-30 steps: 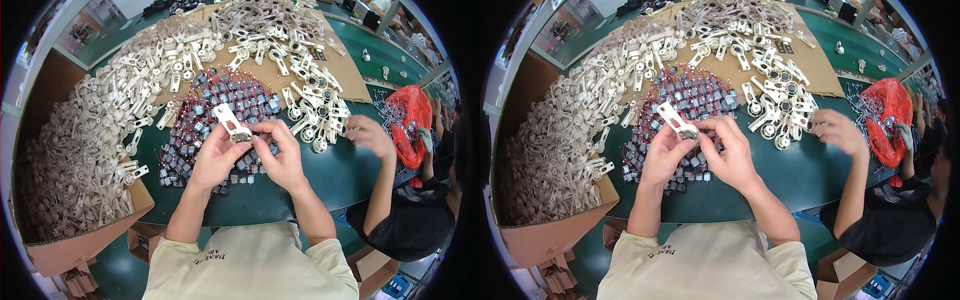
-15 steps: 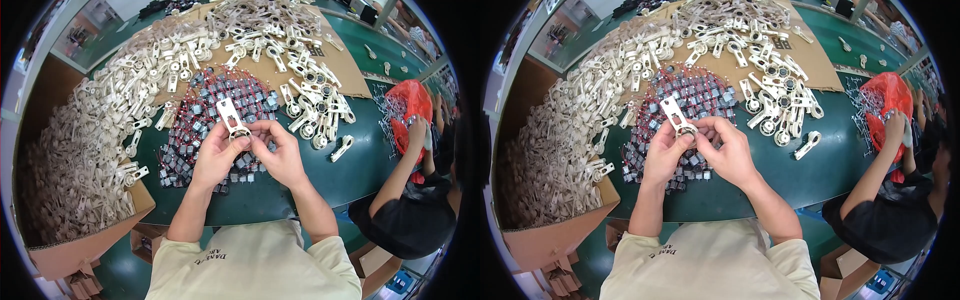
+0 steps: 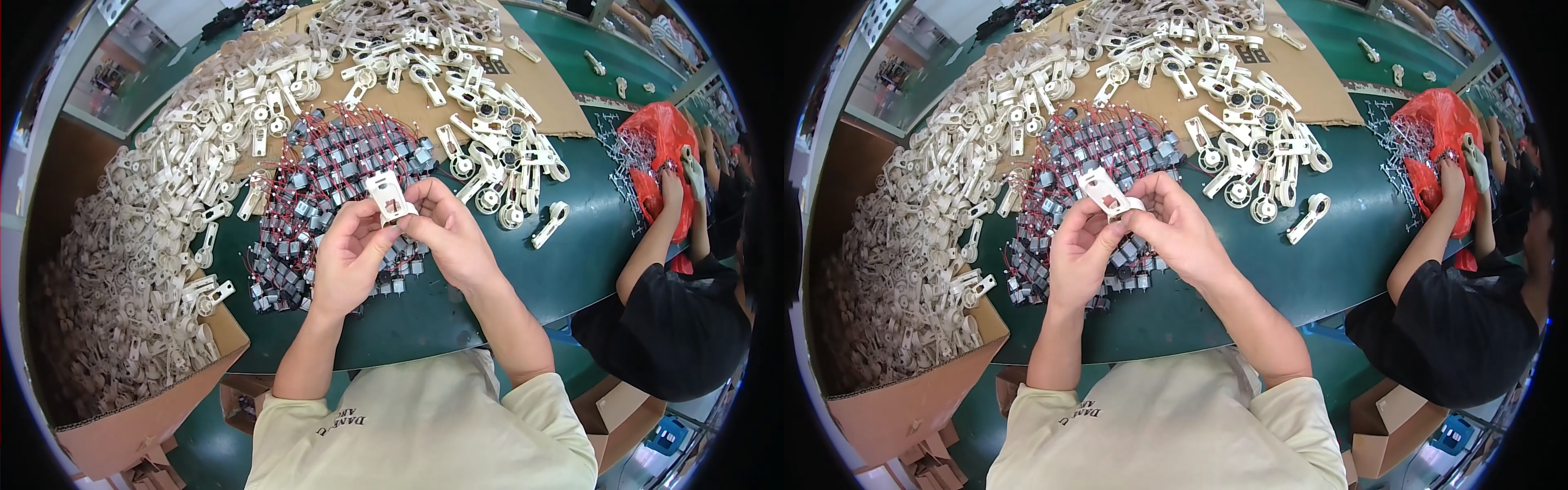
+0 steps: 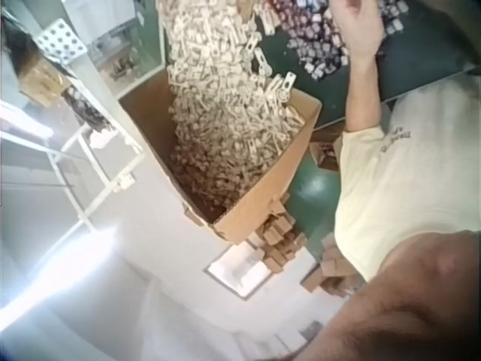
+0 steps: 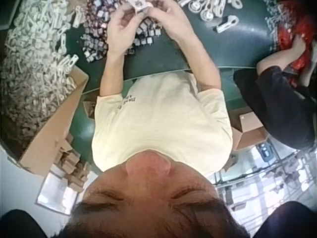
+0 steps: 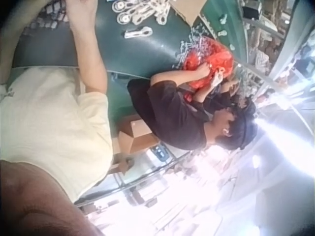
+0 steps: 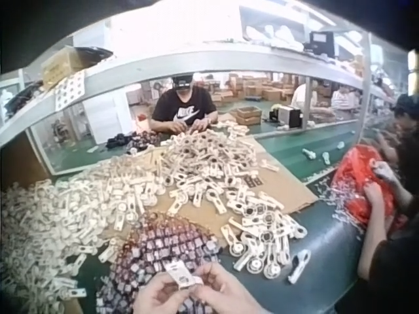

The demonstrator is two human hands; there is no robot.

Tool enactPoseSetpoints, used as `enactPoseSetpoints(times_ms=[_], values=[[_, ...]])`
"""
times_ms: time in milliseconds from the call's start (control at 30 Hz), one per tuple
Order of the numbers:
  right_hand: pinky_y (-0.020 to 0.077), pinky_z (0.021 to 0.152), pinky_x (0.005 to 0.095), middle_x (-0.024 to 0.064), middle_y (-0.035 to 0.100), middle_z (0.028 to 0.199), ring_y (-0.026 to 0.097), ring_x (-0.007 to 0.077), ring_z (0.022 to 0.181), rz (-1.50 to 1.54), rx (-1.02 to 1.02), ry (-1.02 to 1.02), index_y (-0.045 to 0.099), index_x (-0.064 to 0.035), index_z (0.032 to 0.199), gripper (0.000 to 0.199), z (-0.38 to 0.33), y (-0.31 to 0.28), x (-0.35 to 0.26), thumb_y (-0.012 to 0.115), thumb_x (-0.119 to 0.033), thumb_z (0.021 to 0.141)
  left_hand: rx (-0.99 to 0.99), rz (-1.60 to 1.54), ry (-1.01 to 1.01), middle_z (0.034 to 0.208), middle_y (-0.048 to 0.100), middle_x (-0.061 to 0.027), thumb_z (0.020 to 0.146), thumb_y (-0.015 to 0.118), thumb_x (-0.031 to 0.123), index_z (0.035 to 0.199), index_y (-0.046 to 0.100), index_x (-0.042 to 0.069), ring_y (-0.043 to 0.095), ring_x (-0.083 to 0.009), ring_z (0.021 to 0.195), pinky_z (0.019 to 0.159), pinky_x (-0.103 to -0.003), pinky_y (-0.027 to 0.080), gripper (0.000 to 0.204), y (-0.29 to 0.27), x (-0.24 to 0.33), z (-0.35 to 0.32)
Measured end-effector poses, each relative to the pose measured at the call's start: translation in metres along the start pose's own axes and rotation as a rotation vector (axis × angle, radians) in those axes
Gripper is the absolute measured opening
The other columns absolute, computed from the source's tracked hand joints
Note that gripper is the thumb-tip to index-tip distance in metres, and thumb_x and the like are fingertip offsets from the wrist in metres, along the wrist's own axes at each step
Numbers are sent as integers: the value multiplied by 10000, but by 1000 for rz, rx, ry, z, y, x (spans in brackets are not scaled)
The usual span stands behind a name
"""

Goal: The person assembles small plastic housings by hand, inserting small motors and internal components into them.

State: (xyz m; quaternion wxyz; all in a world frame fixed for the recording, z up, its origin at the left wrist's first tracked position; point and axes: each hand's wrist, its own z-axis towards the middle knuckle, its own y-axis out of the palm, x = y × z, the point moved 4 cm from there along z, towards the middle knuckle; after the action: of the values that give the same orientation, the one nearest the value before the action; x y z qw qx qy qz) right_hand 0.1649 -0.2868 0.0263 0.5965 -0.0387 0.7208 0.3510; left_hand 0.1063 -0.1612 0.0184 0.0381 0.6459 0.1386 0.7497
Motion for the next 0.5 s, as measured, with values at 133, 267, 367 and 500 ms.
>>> enactPoseSetpoints(times_ms=[133, 267, 367, 500], values=[[462, 721, 232, 48, 571, 970, 551, 77, 830, -32, 29, -39, 485, -1, 1056, 226, -2, 4, -1, 586, -46, 858, 41, 42, 10, 1056, 544, -63, 881, 597, -42, 1167, 526, -34, 601, -150, 997, 882, -276, 499, 294, 2, 2, 0], [473, 712, 233, 58, 582, 957, 566, 78, 819, -67, 57, -61, 483, 8, 1052, 222, 0, -2, 5, 584, -52, 863, 70, 145, 61, 1023, 535, -67, 860, 611, -55, 1144, 541, -41, 606, -144, 964, 847, -269, 521, 293, 4, 2, 0], [481, 719, 239, 66, 584, 948, 573, 82, 824, -85, 37, -32, 482, 13, 1047, 215, 1, -5, 4, 580, -52, 866, 61, 265, 133, 999, 533, -69, 844, 624, -61, 1118, 560, -43, 612, -137, 927, 814, -264, 536, 281, 7, 6, 1], [483, 720, 244, 69, 586, 945, 578, 91, 823, -105, 37, -24, 486, 17, 1055, 226, 2, -7, 4, 587, -60, 868, 62, 275, 106, 991, 531, -67, 837, 624, -67, 1111, 572, -36, 613, -135, 918, 805, -266, 538, 280, 8, 6, 1]])
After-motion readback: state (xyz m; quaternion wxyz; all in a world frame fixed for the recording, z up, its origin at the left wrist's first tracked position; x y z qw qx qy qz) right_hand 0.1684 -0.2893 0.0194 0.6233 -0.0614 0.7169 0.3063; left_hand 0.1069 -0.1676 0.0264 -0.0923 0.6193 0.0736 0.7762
